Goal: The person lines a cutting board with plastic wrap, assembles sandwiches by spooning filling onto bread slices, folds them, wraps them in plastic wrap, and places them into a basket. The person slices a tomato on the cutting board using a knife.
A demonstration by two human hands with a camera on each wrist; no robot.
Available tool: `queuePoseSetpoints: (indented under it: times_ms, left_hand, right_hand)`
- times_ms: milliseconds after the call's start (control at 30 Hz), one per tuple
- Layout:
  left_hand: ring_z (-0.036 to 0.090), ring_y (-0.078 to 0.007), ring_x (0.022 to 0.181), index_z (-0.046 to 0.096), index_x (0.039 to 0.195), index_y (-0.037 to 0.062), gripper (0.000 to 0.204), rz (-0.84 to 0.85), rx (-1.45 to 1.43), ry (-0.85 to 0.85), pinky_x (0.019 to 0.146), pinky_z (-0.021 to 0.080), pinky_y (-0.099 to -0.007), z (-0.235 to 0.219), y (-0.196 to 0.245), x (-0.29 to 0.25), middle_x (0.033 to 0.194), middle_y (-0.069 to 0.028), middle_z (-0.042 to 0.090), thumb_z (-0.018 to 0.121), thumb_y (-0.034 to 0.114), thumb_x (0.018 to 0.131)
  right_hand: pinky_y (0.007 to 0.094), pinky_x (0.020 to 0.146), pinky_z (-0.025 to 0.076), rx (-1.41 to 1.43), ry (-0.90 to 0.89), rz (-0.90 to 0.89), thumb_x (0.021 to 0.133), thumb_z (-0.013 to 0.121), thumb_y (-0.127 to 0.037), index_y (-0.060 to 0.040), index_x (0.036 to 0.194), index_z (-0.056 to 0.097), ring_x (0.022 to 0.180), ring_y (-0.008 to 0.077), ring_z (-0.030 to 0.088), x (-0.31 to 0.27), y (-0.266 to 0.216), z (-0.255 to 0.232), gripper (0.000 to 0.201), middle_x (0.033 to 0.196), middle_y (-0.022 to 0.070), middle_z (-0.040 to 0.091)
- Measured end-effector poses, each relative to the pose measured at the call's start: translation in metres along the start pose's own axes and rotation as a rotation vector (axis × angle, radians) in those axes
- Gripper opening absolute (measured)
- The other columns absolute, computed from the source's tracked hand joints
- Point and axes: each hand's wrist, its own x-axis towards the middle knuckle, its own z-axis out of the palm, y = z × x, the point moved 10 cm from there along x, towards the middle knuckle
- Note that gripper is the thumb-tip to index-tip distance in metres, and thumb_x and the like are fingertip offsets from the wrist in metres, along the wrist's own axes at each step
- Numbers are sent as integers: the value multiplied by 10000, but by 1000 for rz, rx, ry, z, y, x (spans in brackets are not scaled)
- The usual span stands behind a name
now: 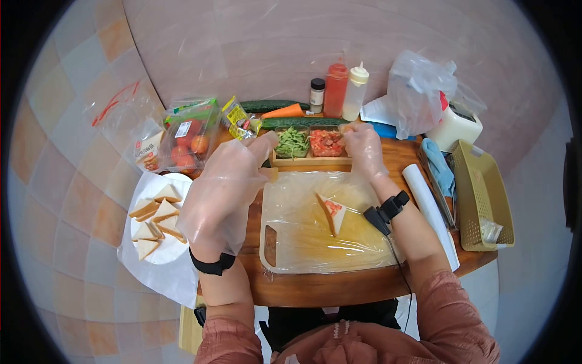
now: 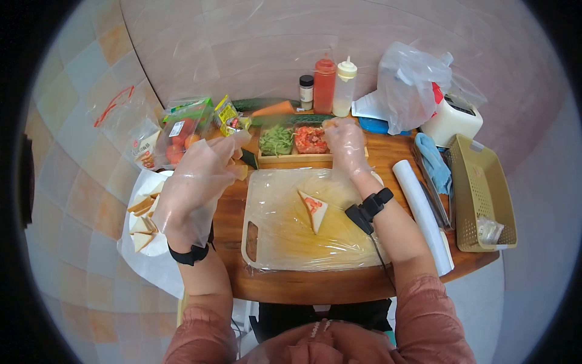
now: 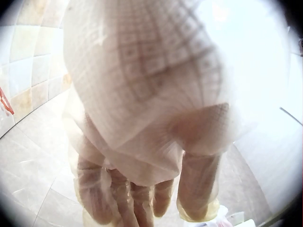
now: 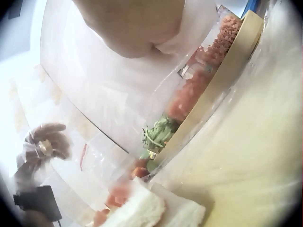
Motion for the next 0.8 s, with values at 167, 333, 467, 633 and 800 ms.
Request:
queuePoseSetpoints:
  times_ms: [167,333,467,633,800]
  left_hand:
    - [590,-371,1035,629,1292,62,463,-50,-9,-34,873,494,-428,-2,5,3,1051,-187,645,618,45,829]
    - [592,-376,1027,630,1288,52,464,-35,-20,-26,872,494,-430,-2,10,4,1037,-195,644,618,36,824]
    - [593,-379,1026,629,1285,44,466,1,-32,2,872,494,-430,-5,13,3,1034,-201,645,621,28,820]
    - [593,-383,1025,628,1282,34,468,28,-64,43,871,495,-431,-6,14,-3,1031,-208,647,624,18,814]
    - [594,-387,1024,626,1278,24,470,53,-92,87,871,495,-432,-8,14,-5,1028,-214,648,627,8,809]
  right_hand:
    - [321,533,467,204,-49,147,906,621,-144,69,887,722,527,157,567,2,12,-10,237,660,115,655]
    - [305,515,447,291,-57,125,896,630,-146,63,858,716,540,120,556,4,28,-1,228,661,80,646]
    - [296,489,422,441,-71,116,897,601,-122,41,786,675,524,103,524,3,39,2,210,650,43,615]
    - [271,481,417,439,-124,61,898,546,-77,16,708,599,519,97,515,10,54,4,217,647,38,584]
    - [267,480,424,468,-128,120,889,511,-42,7,692,582,517,99,519,2,41,7,215,651,50,585]
